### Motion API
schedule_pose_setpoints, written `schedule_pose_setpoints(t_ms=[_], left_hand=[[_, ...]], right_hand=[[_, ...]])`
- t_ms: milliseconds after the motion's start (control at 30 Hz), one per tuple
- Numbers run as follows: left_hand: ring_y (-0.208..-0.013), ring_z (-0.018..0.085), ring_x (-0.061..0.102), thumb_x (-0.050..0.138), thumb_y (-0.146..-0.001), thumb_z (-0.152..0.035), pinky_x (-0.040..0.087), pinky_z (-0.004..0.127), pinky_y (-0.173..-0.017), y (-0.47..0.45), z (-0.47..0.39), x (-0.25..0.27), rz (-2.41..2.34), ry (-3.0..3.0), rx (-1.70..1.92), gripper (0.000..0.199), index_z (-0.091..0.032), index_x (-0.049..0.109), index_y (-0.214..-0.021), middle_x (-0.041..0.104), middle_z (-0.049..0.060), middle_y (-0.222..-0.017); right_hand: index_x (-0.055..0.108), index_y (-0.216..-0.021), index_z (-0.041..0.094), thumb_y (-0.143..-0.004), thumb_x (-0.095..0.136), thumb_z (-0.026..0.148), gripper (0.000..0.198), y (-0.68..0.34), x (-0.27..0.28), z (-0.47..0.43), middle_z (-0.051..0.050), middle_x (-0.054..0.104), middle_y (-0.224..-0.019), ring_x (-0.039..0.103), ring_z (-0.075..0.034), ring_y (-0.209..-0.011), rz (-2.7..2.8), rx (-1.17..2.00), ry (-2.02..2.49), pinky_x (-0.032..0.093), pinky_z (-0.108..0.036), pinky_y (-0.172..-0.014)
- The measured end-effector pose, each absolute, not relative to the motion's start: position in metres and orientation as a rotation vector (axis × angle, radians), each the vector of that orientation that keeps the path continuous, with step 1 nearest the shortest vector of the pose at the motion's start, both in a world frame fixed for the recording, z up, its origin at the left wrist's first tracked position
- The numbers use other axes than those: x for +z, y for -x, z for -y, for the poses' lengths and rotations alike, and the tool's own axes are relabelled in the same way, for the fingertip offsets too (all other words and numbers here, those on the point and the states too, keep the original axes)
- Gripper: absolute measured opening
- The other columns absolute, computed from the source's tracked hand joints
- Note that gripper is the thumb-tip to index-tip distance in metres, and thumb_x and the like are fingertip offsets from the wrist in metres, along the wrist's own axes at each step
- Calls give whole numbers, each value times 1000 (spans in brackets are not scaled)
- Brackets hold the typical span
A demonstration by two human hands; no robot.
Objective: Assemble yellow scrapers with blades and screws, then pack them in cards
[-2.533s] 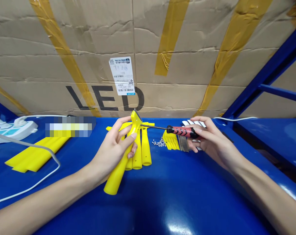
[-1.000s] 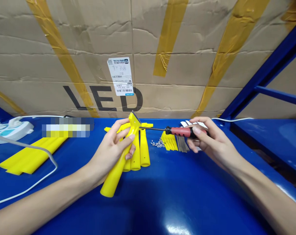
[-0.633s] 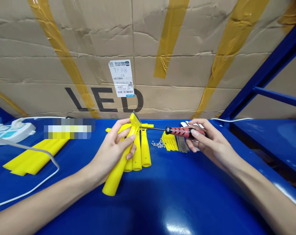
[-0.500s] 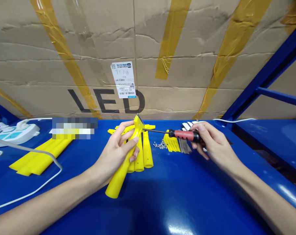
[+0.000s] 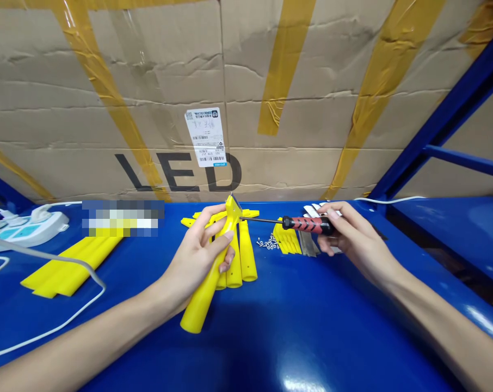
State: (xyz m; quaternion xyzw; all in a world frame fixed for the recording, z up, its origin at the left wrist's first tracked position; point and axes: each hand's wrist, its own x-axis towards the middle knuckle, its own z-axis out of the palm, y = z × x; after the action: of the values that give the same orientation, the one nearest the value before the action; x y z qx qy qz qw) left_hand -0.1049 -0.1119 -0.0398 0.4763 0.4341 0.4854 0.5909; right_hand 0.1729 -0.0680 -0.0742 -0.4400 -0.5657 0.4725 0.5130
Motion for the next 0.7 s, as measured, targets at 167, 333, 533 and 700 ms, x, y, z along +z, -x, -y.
schedule_pose_setpoints(t_ms=[167,333,533,700], left_hand=[[-50,7,47,70,-88,-26,39,17,-49,106,111,-43,-1018,-1095,1124,46,-26,47,-128,55,-6,-66],[-49,7,46,68,-90,-25,38,17,-48,108,110,-45,-1035,-1102,1115,42,-27,47,-126,53,-7,-63],[-47,5,43,67,-92,-24,37,16,-48,107,111,-46,-1046,-1081,1112,37,-27,48,-124,55,-7,-66],[-48,7,45,66,-93,-25,38,16,-48,106,110,-46,-1055,-1106,1121,37,-27,48,-125,53,-7,-62]], right_hand=[[58,-106,27,-88,73,49,33,-174,-72,70,2,65,-74,60,-13,-54,1451,1113,1021,45,-25,-49],[59,-100,24,-94,61,59,35,-173,-72,70,2,62,-69,56,-11,-46,1499,1026,1134,42,-25,-42],[59,-103,23,-95,60,57,35,-174,-70,72,4,59,-58,51,-11,-41,1570,1029,1117,41,-25,-43],[60,-106,24,-93,63,56,35,-176,-69,72,0,66,-72,61,-14,-56,1534,1142,1076,49,-27,-49]])
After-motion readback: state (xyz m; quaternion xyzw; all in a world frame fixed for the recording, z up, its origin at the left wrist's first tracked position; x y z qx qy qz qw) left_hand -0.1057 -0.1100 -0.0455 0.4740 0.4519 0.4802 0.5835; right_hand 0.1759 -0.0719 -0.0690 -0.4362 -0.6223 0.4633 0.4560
